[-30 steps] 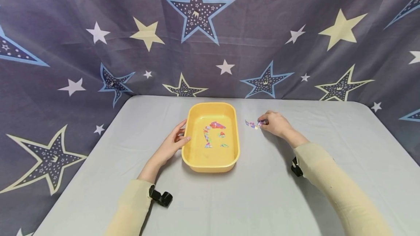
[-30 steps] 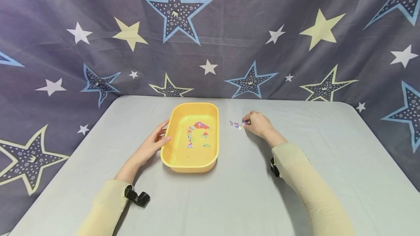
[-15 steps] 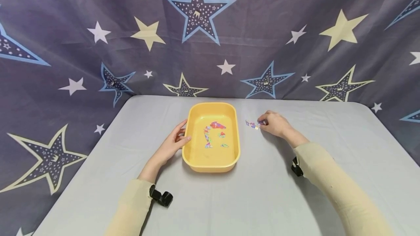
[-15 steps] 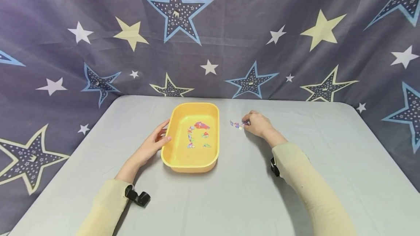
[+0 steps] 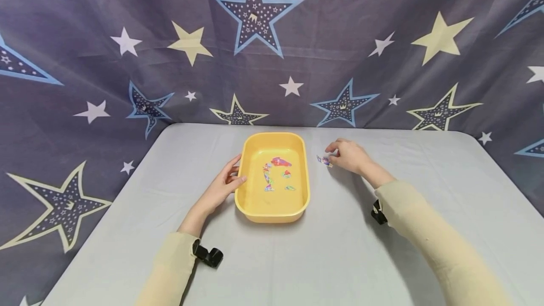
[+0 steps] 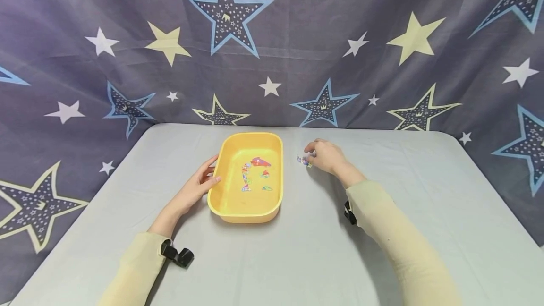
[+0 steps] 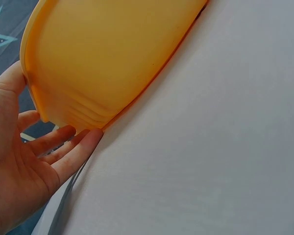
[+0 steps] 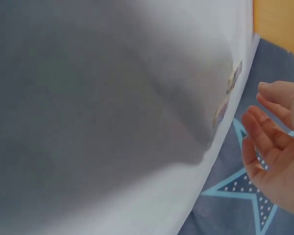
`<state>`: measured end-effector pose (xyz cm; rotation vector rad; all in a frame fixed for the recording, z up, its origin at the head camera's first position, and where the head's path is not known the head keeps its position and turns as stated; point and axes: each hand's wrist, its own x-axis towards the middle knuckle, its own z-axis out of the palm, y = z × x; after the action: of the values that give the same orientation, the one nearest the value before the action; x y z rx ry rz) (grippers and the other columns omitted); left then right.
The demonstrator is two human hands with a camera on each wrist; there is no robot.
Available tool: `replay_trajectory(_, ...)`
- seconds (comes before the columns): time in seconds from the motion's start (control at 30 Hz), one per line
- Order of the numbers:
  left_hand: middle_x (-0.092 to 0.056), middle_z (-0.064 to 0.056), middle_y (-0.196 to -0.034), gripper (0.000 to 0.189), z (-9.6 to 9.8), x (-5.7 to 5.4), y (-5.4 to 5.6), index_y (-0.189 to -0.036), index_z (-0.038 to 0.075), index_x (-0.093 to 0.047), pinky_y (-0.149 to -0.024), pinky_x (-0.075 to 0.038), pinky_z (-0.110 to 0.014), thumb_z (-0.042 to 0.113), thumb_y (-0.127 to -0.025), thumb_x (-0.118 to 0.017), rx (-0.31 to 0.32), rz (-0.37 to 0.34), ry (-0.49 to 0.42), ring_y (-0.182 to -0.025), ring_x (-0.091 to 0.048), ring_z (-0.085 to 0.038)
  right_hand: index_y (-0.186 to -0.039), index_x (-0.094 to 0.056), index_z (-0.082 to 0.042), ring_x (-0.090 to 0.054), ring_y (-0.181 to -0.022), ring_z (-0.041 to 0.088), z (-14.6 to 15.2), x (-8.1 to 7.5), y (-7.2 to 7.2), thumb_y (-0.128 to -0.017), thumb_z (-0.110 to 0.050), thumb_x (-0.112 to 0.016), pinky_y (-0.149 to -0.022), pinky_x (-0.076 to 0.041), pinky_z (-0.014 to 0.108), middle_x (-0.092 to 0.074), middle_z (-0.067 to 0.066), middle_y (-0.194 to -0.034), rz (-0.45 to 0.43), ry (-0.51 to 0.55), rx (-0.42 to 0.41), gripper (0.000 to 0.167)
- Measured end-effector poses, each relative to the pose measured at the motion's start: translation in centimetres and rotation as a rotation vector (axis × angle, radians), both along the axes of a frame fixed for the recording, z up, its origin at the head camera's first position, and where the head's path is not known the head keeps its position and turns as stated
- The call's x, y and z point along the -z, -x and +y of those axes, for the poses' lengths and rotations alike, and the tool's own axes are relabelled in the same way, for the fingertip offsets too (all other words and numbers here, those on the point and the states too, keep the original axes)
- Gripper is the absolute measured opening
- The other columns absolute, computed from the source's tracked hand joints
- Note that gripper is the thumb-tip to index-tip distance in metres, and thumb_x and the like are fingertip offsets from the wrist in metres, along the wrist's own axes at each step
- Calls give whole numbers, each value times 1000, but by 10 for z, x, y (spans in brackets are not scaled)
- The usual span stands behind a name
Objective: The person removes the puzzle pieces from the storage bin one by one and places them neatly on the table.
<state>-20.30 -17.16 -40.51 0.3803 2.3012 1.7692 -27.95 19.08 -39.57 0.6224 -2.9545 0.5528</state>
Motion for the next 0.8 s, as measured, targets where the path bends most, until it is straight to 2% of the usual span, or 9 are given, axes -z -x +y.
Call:
replay_trajectory(0.2, -38, -28, -133, 67, 0, 0, 0, -146, 17, -17, -79, -51, -33, 16, -91, -54, 0, 4, -5, -108, -49, -41, -103, -67, -8, -60, -82, 18, -19, -5, 1, -81, -18, -62, -71, -48, 35, -63, 7, -99, 5, 21, -9, 25)
replay_trajectory(0.43, -38, -27, -134, 67, -1, -2, -1, -146, 16, -17, -80, -51, -35, 16, -91, -54, -10, 0, 6, -109, -49, -41, -99, -68, -8, -60, -79, 18, -44, -13, 2, -82, -19, -60, -68, -49, 32, -65, 6, -94, 45, 65, -66, 22)
replay_trajectory(0.6, -39, -27, -133, 67, -1, -3, 0, -146, 16, -17, -81, -50, -35, 16, -91, -54, -17, 5, 11, -109, -50, -40, -94, -69, -10, -59, -76, 17, -57, -20, 3, -83, -20, -60, -64, -47, 31, -65, 4, -89, 54, 105, -35, 17)
replay_trajectory(0.8, -39, -27, -133, 67, -2, -2, -1, -146, 16, -17, -79, -51, -31, 15, -91, -54, -12, 5, 11, -107, -50, -40, -93, -69, -10, -59, -73, 17, -59, -20, 4, -84, -17, -58, -62, -47, 30, -66, 4, -86, 52, 123, 10, 16)
